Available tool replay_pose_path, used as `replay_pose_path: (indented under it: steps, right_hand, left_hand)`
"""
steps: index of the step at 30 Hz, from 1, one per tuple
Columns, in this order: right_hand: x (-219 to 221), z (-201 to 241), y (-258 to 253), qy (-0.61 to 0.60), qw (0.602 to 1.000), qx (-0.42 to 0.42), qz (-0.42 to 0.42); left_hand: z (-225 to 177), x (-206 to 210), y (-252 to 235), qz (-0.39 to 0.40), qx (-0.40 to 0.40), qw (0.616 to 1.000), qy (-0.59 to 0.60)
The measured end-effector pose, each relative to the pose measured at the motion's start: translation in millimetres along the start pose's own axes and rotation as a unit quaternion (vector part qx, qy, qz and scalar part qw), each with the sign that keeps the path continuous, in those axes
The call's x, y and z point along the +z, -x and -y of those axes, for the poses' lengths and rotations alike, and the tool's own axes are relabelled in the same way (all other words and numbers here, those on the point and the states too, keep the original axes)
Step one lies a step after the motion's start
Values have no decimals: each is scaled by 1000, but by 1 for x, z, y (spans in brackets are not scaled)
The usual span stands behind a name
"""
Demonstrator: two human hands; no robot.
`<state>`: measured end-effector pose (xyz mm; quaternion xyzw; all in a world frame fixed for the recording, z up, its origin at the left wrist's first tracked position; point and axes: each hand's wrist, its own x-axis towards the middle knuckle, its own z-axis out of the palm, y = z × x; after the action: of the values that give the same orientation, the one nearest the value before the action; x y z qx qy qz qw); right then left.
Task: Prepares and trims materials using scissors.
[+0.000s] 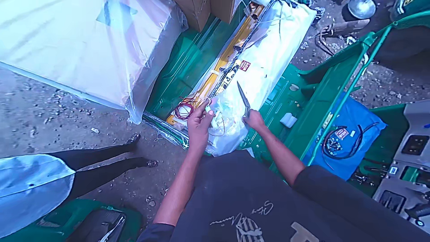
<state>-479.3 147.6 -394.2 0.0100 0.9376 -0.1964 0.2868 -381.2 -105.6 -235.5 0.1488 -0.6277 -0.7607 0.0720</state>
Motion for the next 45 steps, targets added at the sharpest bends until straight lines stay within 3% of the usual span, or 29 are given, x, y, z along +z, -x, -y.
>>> replay_pose_path:
  steps: [3,5,7,8,9,14,16,19,21,25,29,33,39,45]
  right_hand:
    - [-22,29,25,9,995,-94,-23]
    - [-40,67,58,-156,969,-190,-22]
    - [-52,109,104,-422,869,-239,100]
    - [-55,128,124,-492,824,-243,139]
    - [-55,142,141,-522,805,-241,144]
    - [-21,168,173,-486,836,-253,-7]
    - [-8,172,181,-525,819,-230,-21]
    - [9,180,199,-611,769,-187,-18]
    - [20,187,209,-647,744,-166,-29]
    - [39,199,224,-685,711,-156,-36]
    - [56,209,237,-683,715,-137,-52]
    - [70,213,248,-688,713,-111,-81]
    - [72,215,254,-716,690,-101,-40]
    - [54,197,233,-715,691,-104,-26]
  left_hand:
    - [-6,-20,13,35,9,998,-53]
    - [-7,-34,23,59,-2,995,-75]
    - [-4,-44,35,84,6,990,-112]
    - [-2,-49,38,96,24,985,-144]
    - [0,-53,42,102,49,976,-185]
    - [-7,-76,59,110,163,895,-401]
    - [-8,-87,62,126,93,915,-371]
    - [-13,-104,64,179,-61,957,-222]
    - [-14,-114,65,200,-100,965,-140]
    - [-14,-130,72,217,-57,966,-130]
    - [-10,-145,74,203,-19,968,-147]
    - [-10,-151,77,218,-54,969,-102]
    - [-8,-145,80,180,-134,972,63]
    - [0,-128,79,229,-59,972,-3]
